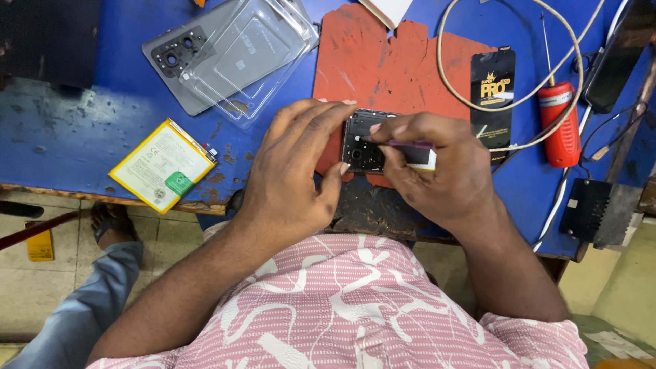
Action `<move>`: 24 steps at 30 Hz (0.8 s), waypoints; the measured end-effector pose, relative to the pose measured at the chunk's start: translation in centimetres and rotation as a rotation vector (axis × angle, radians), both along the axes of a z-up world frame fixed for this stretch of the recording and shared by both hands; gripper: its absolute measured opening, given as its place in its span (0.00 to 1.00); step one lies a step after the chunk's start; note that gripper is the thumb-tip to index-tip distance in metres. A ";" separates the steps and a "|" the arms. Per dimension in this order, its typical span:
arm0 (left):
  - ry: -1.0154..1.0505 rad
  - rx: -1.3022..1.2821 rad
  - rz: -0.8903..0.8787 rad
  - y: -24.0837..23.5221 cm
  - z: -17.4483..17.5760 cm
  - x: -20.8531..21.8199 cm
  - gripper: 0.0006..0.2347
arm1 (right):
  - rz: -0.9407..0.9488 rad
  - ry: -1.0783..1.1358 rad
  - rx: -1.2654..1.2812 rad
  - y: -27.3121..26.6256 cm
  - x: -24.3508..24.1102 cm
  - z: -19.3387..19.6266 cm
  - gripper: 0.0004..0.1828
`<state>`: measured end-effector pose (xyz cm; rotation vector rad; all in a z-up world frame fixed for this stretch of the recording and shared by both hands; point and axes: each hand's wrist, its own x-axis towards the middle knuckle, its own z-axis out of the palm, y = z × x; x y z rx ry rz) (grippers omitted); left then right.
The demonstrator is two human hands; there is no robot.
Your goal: The person removes a battery from a disassembled smartphone, places a new battery inside, and uses a screwdriver to tighten screws on the internal frame. The person then uses a hot air gun to apply heat to the phone's interior and handles the back cover.
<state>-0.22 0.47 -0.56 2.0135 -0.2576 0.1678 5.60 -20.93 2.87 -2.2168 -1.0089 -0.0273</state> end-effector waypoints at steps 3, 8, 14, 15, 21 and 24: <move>-0.006 -0.014 0.006 0.1 -0.1 -0.2 0.28 | 0.006 -0.150 -0.126 0.3 0.2 0.7 0.26; -0.010 -0.037 0.002 0.2 0.0 -0.2 0.28 | 0.074 -0.100 -0.106 1.2 0.5 2.3 0.21; -0.033 -0.063 0.012 0.3 0.1 -0.2 0.29 | 0.033 -0.064 -0.066 2.2 1.0 2.6 0.18; -0.037 -0.059 0.017 0.4 0.0 -0.2 0.28 | 0.076 -0.037 -0.052 2.2 1.0 2.6 0.15; -0.038 -0.057 0.017 0.3 0.0 0.0 0.27 | -0.023 0.039 -0.098 1.4 0.8 2.3 0.15; -0.034 -0.050 0.017 0.3 -0.1 -0.4 0.26 | -0.074 0.004 -0.186 1.5 0.6 1.9 0.16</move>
